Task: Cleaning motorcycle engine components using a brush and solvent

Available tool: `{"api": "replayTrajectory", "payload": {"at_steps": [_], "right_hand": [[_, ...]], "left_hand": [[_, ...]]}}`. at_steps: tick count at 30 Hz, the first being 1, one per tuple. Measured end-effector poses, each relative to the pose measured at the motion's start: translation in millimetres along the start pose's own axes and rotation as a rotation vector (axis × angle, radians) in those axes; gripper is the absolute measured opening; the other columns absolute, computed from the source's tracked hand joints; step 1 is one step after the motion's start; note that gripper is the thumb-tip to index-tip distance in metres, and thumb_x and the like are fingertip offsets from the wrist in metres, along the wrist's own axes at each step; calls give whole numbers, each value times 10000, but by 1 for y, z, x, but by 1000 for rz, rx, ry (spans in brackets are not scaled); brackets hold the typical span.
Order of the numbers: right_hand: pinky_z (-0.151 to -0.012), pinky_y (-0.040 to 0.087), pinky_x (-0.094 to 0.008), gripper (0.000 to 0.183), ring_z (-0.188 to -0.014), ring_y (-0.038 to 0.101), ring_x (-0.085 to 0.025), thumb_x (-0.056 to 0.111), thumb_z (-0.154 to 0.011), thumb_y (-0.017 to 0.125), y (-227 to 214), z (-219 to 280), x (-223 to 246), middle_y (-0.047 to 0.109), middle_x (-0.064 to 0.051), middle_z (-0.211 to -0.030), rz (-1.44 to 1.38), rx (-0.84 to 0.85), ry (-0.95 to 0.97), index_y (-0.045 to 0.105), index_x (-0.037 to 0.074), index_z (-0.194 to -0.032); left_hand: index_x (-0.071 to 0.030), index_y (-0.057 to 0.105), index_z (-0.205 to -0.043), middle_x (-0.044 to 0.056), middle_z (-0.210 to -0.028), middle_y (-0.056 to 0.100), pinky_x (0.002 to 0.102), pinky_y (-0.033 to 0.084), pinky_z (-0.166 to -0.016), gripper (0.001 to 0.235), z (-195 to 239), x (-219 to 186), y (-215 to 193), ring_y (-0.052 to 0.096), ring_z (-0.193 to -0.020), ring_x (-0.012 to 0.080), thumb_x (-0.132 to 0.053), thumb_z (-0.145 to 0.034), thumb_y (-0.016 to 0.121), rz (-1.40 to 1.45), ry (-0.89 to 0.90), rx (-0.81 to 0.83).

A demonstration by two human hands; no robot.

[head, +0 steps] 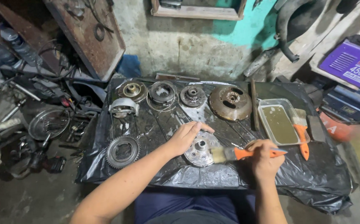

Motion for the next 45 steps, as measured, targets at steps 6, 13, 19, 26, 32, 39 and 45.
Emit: {"api": "replayTrajectory", "payload": {"at_steps": [6,13,19,26,32,39,45], "right_hand": [[-403,495,-322,612,-439,603,-231,445,-1168,605,22,-5,22,579,-150,-568,-277,5,38,640,4,-745],[-508,513,-425,510,-479,580,-334,233,-1185,572,8,1,27,562,-200,-602,-109,-16,-40,604,-41,-756],[-536,546,-367,482,-592,656,-314,448,-1098,711,29,15,62,633,-158,-752,-266,253,175,692,25,-868],[-640,634,-385,539,-611,680,-273,497,-1103,675,26,17,72,669,-144,-717,-110,199,-49,687,19,-853],[-705,704,-403,501,-663,789,-330,448,-1050,640,19,1,101,746,-150,-759,94,481,-157,724,-12,-870],[-830,748,-398,385,-811,847,-308,414,-989,751,48,26,128,800,-136,-879,158,778,-249,774,29,-1000],[-634,645,-382,371,-688,727,-301,324,-1119,562,73,32,150,660,-137,-807,267,704,-430,652,-12,-989]], "left_hand": [[-68,838,-1232,189,-1224,819,507,509,-1163,515,-3,6,-1,732,-1236,405,-267,-1221,363,4,12,14],[-92,832,-1248,166,-1265,813,537,517,-1150,305,-1,14,-4,719,-1270,410,-81,-1010,641,-75,44,37],[-161,823,-1278,88,-1361,797,462,478,-1231,389,-4,11,-2,699,-1329,264,-13,-993,603,-147,-90,113],[-181,819,-1297,81,-1369,796,460,464,-1239,383,-4,11,-3,685,-1339,258,-48,-1008,605,-165,-100,121],[-189,797,-1331,98,-1407,777,527,450,-1247,390,-5,7,-5,670,-1368,278,-64,-1033,579,-185,-119,147],[-109,815,-1293,120,-1395,789,443,451,-1288,504,-7,12,-8,680,-1398,272,65,-987,454,-13,-155,156],[-77,813,-1297,101,-1396,793,389,438,-1294,508,-10,21,-12,688,-1398,241,56,-939,478,73,-148,178]]}}
Point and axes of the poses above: each hand's wrist, its own z-axis away from the middle knuckle, its own y-axis out of the palm, x = y × z, the point moved 3 cm from there along -z, towards the middle knuckle
